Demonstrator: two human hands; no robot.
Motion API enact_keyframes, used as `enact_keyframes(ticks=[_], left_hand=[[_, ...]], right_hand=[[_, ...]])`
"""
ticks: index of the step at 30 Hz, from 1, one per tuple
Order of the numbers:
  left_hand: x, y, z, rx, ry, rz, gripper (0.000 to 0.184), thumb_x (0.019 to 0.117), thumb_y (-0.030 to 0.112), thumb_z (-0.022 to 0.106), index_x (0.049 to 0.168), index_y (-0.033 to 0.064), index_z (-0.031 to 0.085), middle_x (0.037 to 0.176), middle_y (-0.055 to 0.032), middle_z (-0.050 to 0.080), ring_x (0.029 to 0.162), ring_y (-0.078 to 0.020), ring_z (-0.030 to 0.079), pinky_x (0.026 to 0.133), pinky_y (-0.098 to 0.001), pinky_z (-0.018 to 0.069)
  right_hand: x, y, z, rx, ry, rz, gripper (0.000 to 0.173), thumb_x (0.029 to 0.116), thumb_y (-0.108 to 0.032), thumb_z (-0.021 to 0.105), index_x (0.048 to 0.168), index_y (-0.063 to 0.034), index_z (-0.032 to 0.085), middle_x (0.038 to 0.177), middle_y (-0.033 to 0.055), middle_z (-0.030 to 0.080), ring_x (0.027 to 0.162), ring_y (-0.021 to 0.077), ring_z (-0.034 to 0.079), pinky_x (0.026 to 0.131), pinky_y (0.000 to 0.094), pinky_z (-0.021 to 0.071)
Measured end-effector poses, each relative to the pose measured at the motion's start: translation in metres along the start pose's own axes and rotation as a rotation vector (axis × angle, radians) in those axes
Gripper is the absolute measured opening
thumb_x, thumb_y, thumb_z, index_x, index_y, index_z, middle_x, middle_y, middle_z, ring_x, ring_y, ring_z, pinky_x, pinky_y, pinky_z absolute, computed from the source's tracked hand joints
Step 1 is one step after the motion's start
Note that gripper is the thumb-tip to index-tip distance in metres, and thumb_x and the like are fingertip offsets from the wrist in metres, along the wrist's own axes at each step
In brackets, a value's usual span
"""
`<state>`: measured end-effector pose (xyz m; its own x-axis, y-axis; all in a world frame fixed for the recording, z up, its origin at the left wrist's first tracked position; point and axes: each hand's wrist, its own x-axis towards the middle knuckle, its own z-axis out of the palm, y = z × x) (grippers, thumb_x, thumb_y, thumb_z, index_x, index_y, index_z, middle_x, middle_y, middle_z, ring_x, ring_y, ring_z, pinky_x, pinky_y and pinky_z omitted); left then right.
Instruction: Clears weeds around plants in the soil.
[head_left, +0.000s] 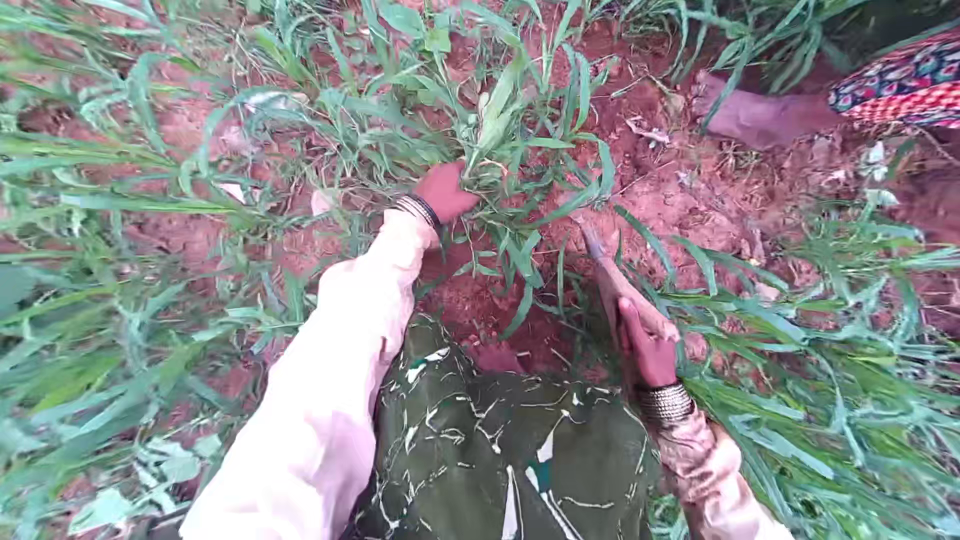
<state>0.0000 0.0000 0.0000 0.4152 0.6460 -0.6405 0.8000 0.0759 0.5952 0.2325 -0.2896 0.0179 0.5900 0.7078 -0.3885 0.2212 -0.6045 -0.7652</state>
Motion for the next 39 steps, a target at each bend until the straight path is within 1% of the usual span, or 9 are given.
enact_keyframes(ticks=[3, 7, 11, 16, 22, 27, 29, 33, 39], left_hand=[[0.004, -0.004, 0.067, 0.389, -0.425, -0.112, 0.053, 0.1006, 0.026, 0.064, 0.144, -0.0023, 0.053, 0.138, -0.0316, 0.058, 0.132, -0.0501, 0.054, 0.106, -0.0705, 0.0396], [-0.030, -0.064, 0.103, 0.419, -0.433, -0.184, 0.058, 0.0962, 0.019, 0.070, 0.146, -0.0033, 0.051, 0.149, -0.0299, 0.051, 0.137, -0.0491, 0.049, 0.109, -0.0690, 0.0380], [-0.054, -0.100, 0.118, 0.451, -0.403, -0.098, 0.054, 0.0932, 0.006, 0.069, 0.141, -0.0111, 0.053, 0.152, -0.0300, 0.048, 0.147, -0.0452, 0.039, 0.119, -0.0588, 0.0305], [-0.059, -0.115, 0.129, 0.363, -0.253, -0.037, 0.044, 0.0941, -0.002, 0.062, 0.137, -0.0073, 0.060, 0.149, -0.0274, 0.053, 0.144, -0.0457, 0.043, 0.116, -0.0618, 0.0332], [-0.063, -0.119, 0.132, 0.349, -0.223, 0.013, 0.043, 0.0889, -0.005, 0.066, 0.131, -0.0117, 0.062, 0.142, -0.0318, 0.057, 0.139, -0.0492, 0.047, 0.111, -0.0642, 0.0365], [-0.054, -0.121, 0.131, 0.308, -0.222, -0.049, 0.043, 0.0931, -0.001, 0.064, 0.136, -0.0082, 0.061, 0.142, -0.0293, 0.058, 0.141, -0.0471, 0.047, 0.113, -0.0626, 0.0361], [-0.051, -0.121, 0.134, 0.328, -0.249, -0.055, 0.052, 0.0899, 0.004, 0.071, 0.139, -0.0065, 0.058, 0.143, -0.0293, 0.057, 0.140, -0.0474, 0.047, 0.111, -0.0633, 0.0368], [-0.053, -0.120, 0.133, 0.364, -0.311, -0.065, 0.062, 0.0871, 0.013, 0.078, 0.142, -0.0064, 0.056, 0.146, -0.0305, 0.054, 0.143, -0.0481, 0.044, 0.112, -0.0640, 0.0348], [-0.050, -0.121, 0.132, 0.309, -0.309, -0.072, 0.054, 0.0916, 0.006, 0.070, 0.142, -0.0054, 0.056, 0.148, -0.0283, 0.053, 0.145, -0.0463, 0.042, 0.113, -0.0631, 0.0342]], right_hand=[[-0.001, 0.005, 0.006, -0.316, -0.085, -0.143, 0.043, 0.0995, -0.028, 0.063, 0.119, 0.0089, 0.071, 0.106, 0.0225, 0.076, 0.094, 0.0286, 0.075, 0.089, 0.0495, 0.0572], [-0.006, 0.013, 0.026, -0.557, -0.149, -0.125, 0.046, 0.0999, -0.030, 0.062, 0.131, 0.0046, 0.067, 0.101, 0.0284, 0.075, 0.088, 0.0488, 0.073, 0.078, 0.0678, 0.0546], [0.019, -0.009, 0.047, -0.670, -0.254, -0.043, 0.053, 0.1023, -0.038, 0.058, 0.138, 0.0006, 0.062, 0.099, 0.0277, 0.074, 0.088, 0.0502, 0.072, 0.079, 0.0673, 0.0531], [-0.007, 0.020, 0.047, -0.700, -0.146, -0.146, 0.052, 0.1001, -0.034, 0.060, 0.137, 0.0030, 0.063, 0.089, 0.0278, 0.075, 0.073, 0.0500, 0.072, 0.065, 0.0682, 0.0540], [0.095, -0.057, 0.121, -0.629, -0.318, -0.021, 0.050, 0.1015, -0.033, 0.062, 0.129, 0.0090, 0.063, 0.115, 0.0332, 0.069, 0.112, 0.0498, 0.066, 0.099, 0.0623, 0.0465], [0.042, 0.017, 0.078, -0.578, -0.163, -0.231, 0.049, 0.0984, -0.030, 0.064, 0.132, 0.0049, 0.066, 0.094, 0.0277, 0.075, 0.080, 0.0488, 0.074, 0.071, 0.0663, 0.0558], [0.053, 0.007, 0.085, -0.608, -0.195, -0.249, 0.049, 0.0978, -0.031, 0.063, 0.131, 0.0058, 0.066, 0.092, 0.0279, 0.075, 0.079, 0.0494, 0.073, 0.070, 0.0664, 0.0552], [0.111, -0.072, 0.138, -0.653, -0.448, -0.041, 0.050, 0.1002, -0.033, 0.063, 0.135, 0.0035, 0.062, 0.120, 0.0312, 0.068, 0.114, 0.0486, 0.065, 0.100, 0.0625, 0.0469], [0.059, -0.022, 0.088, -0.668, -0.226, -0.195, 0.049, 0.0982, -0.035, 0.064, 0.125, 0.0055, 0.069, 0.088, 0.0284, 0.074, 0.079, 0.0508, 0.072, 0.071, 0.0676, 0.0542]])
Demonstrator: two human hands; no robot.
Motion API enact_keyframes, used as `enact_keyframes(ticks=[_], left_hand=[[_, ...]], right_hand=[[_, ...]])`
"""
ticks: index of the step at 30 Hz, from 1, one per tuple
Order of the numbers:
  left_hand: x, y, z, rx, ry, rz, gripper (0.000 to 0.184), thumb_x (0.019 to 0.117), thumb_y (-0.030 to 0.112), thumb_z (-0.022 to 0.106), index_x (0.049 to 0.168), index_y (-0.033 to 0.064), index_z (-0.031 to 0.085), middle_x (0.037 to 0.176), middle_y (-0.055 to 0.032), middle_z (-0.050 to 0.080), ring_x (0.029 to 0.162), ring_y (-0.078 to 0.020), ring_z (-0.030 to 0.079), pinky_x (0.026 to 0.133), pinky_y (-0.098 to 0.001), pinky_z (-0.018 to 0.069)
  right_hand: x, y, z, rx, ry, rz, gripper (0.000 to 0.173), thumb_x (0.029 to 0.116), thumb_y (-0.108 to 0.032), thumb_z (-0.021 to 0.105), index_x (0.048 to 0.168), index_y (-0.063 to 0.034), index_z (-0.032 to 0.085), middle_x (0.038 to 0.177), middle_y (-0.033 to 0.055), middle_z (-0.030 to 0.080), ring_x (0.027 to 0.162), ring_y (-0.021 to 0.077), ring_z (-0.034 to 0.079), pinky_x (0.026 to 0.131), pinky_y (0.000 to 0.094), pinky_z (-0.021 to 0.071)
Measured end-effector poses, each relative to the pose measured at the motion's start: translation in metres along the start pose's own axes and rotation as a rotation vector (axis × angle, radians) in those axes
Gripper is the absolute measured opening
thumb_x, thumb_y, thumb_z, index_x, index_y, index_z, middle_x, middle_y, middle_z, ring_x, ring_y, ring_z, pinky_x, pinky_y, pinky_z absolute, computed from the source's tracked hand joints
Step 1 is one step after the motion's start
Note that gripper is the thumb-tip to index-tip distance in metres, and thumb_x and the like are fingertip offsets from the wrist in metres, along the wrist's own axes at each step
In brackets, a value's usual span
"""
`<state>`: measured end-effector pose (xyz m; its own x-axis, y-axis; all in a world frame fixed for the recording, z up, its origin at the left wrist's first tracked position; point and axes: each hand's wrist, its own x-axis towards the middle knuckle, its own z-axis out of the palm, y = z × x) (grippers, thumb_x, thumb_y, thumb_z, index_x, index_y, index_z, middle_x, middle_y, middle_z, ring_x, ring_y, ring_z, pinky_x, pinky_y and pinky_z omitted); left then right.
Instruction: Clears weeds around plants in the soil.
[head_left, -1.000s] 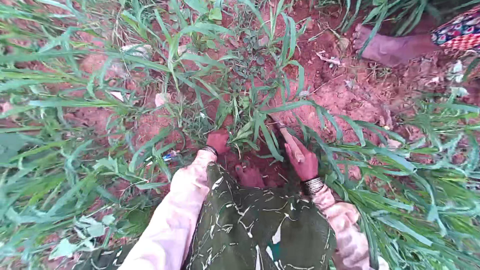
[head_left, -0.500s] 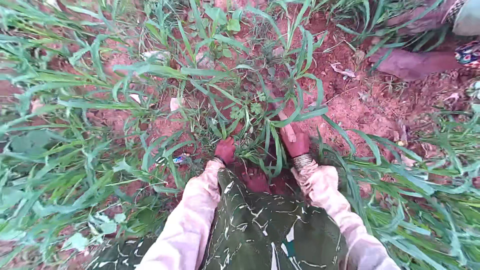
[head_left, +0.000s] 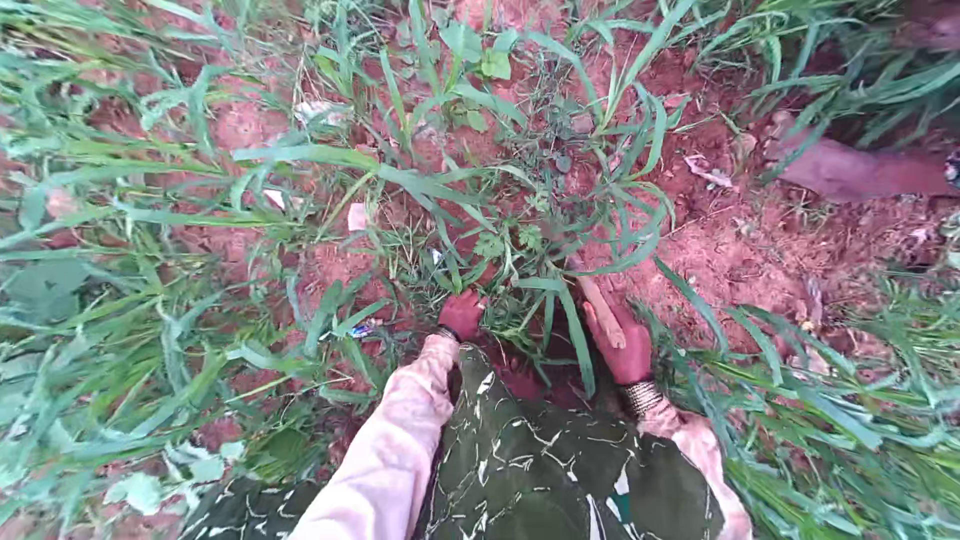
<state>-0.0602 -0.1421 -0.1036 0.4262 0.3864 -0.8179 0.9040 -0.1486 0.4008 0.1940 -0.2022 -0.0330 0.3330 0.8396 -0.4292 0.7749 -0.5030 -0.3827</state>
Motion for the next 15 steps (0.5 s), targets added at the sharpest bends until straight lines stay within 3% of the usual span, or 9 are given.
enact_keyframes(ticks=[4, 7, 9, 12, 14, 15], left_hand=[[-0.003, -0.002, 0.004, -0.025, 0.164, 0.052, 0.042, 0.0929, -0.002, 0.063, 0.134, -0.0100, 0.061, 0.139, -0.0306, 0.060, 0.138, -0.0487, 0.050, 0.108, -0.0644, 0.0390], [-0.006, -0.002, 0.019, -0.042, 0.270, 0.100, 0.035, 0.0923, -0.005, 0.061, 0.126, -0.0112, 0.066, 0.130, -0.0316, 0.065, 0.131, -0.0497, 0.056, 0.104, -0.0642, 0.0434], [-0.003, -0.008, 0.018, -0.032, 0.294, 0.102, 0.034, 0.0923, -0.003, 0.063, 0.125, -0.0094, 0.067, 0.128, -0.0300, 0.067, 0.130, -0.0485, 0.058, 0.103, -0.0631, 0.0448], [-0.003, -0.005, 0.014, -0.058, 0.224, 0.097, 0.035, 0.0948, -0.004, 0.059, 0.129, -0.0092, 0.066, 0.131, -0.0301, 0.065, 0.132, -0.0482, 0.056, 0.106, -0.0632, 0.0424], [-0.005, -0.004, 0.009, -0.074, 0.184, 0.088, 0.037, 0.0955, -0.004, 0.057, 0.132, -0.0091, 0.063, 0.134, -0.0303, 0.063, 0.135, -0.0483, 0.053, 0.108, -0.0634, 0.0405], [-0.005, -0.005, 0.006, -0.076, 0.164, 0.084, 0.038, 0.0961, -0.004, 0.057, 0.134, -0.0086, 0.062, 0.136, -0.0302, 0.062, 0.136, -0.0482, 0.052, 0.109, -0.0632, 0.0394]], right_hand=[[0.044, -0.034, 0.004, 0.066, -0.043, 0.027, 0.046, 0.0968, -0.031, 0.065, 0.120, 0.0081, 0.070, 0.096, 0.0301, 0.073, 0.091, 0.0493, 0.072, 0.083, 0.0660, 0.0519], [0.015, -0.011, 0.005, 0.010, 0.002, 0.011, 0.049, 0.0983, -0.035, 0.063, 0.123, 0.0070, 0.069, 0.092, 0.0281, 0.074, 0.083, 0.0485, 0.073, 0.074, 0.0651, 0.0546], [-0.012, 0.003, 0.017, 0.037, 0.079, -0.005, 0.048, 0.0972, -0.030, 0.065, 0.128, 0.0072, 0.067, 0.091, 0.0281, 0.075, 0.078, 0.0484, 0.074, 0.070, 0.0654, 0.0558], [0.020, -0.011, 0.026, 0.086, 0.033, 0.043, 0.046, 0.0970, -0.025, 0.066, 0.127, 0.0101, 0.066, 0.104, 0.0319, 0.073, 0.095, 0.0508, 0.072, 0.085, 0.0665, 0.0526], [0.069, -0.031, 0.032, 0.106, -0.025, 0.019, 0.044, 0.0992, -0.024, 0.064, 0.129, 0.0087, 0.065, 0.121, 0.0306, 0.069, 0.115, 0.0456, 0.067, 0.104, 0.0602, 0.0472], [0.081, -0.029, 0.034, 0.113, -0.034, -0.001, 0.045, 0.0997, -0.024, 0.064, 0.130, 0.0086, 0.064, 0.124, 0.0302, 0.068, 0.118, 0.0444, 0.065, 0.106, 0.0590, 0.0462]])
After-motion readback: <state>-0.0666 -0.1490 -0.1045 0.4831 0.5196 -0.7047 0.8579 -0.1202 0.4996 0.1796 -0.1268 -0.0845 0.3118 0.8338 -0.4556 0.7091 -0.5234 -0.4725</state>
